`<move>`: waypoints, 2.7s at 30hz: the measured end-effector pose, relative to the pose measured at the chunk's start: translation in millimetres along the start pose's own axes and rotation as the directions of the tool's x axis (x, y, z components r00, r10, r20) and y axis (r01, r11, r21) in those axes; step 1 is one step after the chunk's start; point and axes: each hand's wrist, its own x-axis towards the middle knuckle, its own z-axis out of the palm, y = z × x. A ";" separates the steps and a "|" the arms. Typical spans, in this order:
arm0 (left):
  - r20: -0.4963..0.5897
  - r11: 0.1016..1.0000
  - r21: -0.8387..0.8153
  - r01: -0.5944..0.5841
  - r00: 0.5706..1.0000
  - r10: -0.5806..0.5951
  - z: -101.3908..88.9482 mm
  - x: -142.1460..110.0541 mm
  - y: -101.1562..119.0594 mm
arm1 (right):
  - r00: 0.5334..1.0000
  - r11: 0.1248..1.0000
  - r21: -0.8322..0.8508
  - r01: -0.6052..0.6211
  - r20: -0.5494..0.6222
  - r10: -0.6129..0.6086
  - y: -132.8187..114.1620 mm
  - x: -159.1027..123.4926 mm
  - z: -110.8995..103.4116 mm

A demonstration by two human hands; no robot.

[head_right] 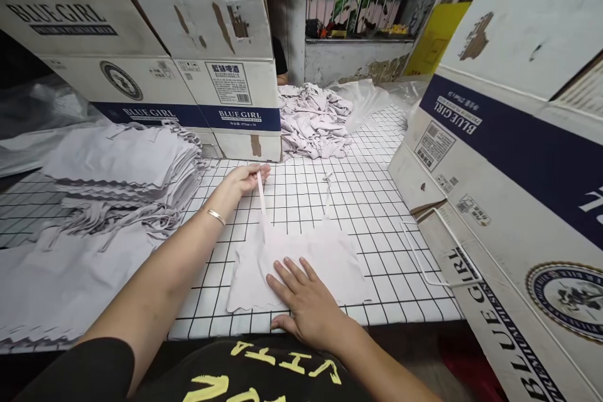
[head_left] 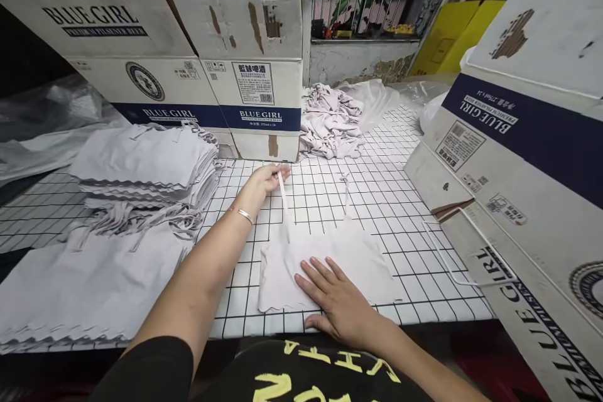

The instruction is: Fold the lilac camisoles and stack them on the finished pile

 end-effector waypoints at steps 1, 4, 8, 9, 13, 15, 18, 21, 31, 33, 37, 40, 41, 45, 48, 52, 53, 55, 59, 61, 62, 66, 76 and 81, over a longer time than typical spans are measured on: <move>-0.018 1.000 -0.014 -0.025 1.000 0.025 2.9 4.4 9.0 | 1.000 1.000 0.021 -0.003 0.011 0.002 -0.9 -1.8 0.0; -0.051 0.993 -0.018 -0.121 0.992 0.120 10.4 2.1 29.9 | 0.999 0.994 0.108 -0.016 0.040 0.012 -3.1 -5.2 -6.5; 0.197 0.941 0.078 -0.328 0.931 0.308 17.1 -43.6 28.2 | 0.991 0.895 0.428 -0.126 0.004 0.137 1.5 9.0 -41.7; 0.318 0.898 0.139 -0.418 0.877 0.360 18.3 -60.0 23.0 | 0.978 0.818 0.554 -0.155 -0.033 0.208 4.6 16.7 -54.9; 0.699 0.572 0.377 -0.729 0.629 0.341 21.5 -117.3 2.0 | 0.918 0.375 0.927 -0.024 -0.128 0.376 20.3 51.1 -104.7; 0.783 0.390 0.422 -0.818 0.546 0.297 22.0 -131.0 -3.5 | 0.942 0.180 0.983 0.027 -0.086 0.325 25.7 63.6 -119.3; 0.829 0.237 0.426 -0.873 0.482 0.283 20.8 -133.5 -7.3 | 0.976 0.106 0.994 -0.022 -0.001 0.218 28.6 73.8 -126.1; 0.831 0.213 0.431 -0.877 0.477 0.285 17.2 -128.5 -11.9 | 0.980 0.160 0.984 -0.078 0.045 0.195 30.0 78.4 -122.8; 0.839 0.100 0.477 -0.873 0.486 0.246 14.6 -126.8 -19.4 | 0.937 0.139 0.982 -0.130 0.075 0.342 31.7 82.6 -107.3; 0.765 0.052 0.594 -0.803 0.584 0.272 7.5 -129.8 -25.8 | 0.921 0.191 0.970 -0.148 0.065 0.385 34.4 79.9 -103.2; 0.476 -0.117 0.880 -0.461 0.847 0.237 -21.5 -144.5 -59.3 | 0.877 0.140 0.971 -0.192 0.106 0.468 44.7 76.1 -90.1; 0.377 -0.161 0.920 -0.358 0.920 0.109 -39.1 -156.4 -86.0 | 0.860 0.105 0.967 -0.230 0.152 0.487 51.3 77.1 -78.1; 0.364 -0.148 0.926 -0.348 0.926 0.100 -42.0 -159.1 -91.9 | 0.860 0.113 0.966 -0.231 0.148 0.488 52.5 77.8 -74.2; 0.371 -0.072 0.929 -0.364 0.918 0.141 -44.1 -162.2 -100.6 | 0.879 0.286 0.948 -0.139 -0.015 0.476 51.1 80.0 -60.6; 0.352 0.014 0.933 -0.359 0.921 0.167 -44.0 -161.6 -101.0 | 0.898 0.523 0.846 -0.103 -0.147 0.414 47.3 80.1 -51.1; 0.334 0.066 0.935 -0.349 0.927 0.171 -45.5 -161.8 -102.5 | 0.925 0.818 0.567 -0.094 -0.255 0.283 46.6 80.0 -40.1; 0.340 0.067 0.932 -0.356 0.924 0.173 -45.8 -161.9 -103.0 | 0.933 0.854 0.514 -0.083 -0.261 0.248 47.4 80.1 -38.1; 0.351 0.069 0.927 -0.368 0.919 0.179 -46.1 -162.1 -103.7 | 0.948 0.889 0.452 -0.064 -0.252 0.196 49.3 80.2 -35.5; 0.351 0.081 0.925 -0.372 0.915 0.199 -45.6 -162.5 -104.1 | 0.955 0.916 0.401 -0.023 -0.262 0.139 50.7 80.2 -34.0; 0.348 0.092 0.923 -0.374 0.913 0.213 -45.1 -162.7 -104.0 | 0.953 0.922 0.387 0.001 -0.279 0.116 50.1 80.3 -33.9; 0.347 0.097 0.922 -0.374 0.911 0.222 -44.9 -162.7 -104.0 | 0.953 0.923 0.384 0.008 -0.282 0.109 49.7 80.4 -33.8; 0.334 0.109 0.924 -0.367 0.912 0.240 -44.3 -162.4 -104.1 | 0.956 0.916 0.402 -0.013 -0.264 0.129 48.4 80.5 -33.7; 0.337 0.101 0.926 -0.364 0.917 0.213 -41.2 -163.1 -105.4 | 0.956 0.906 0.420 -0.049 -0.242 0.163 44.0 81.9 -30.3; 0.341 0.004 0.939 -0.344 0.932 0.125 -47.4 -161.0 -102.4 | 0.925 0.943 0.322 -0.083 -0.328 0.193 37.0 88.8 -27.8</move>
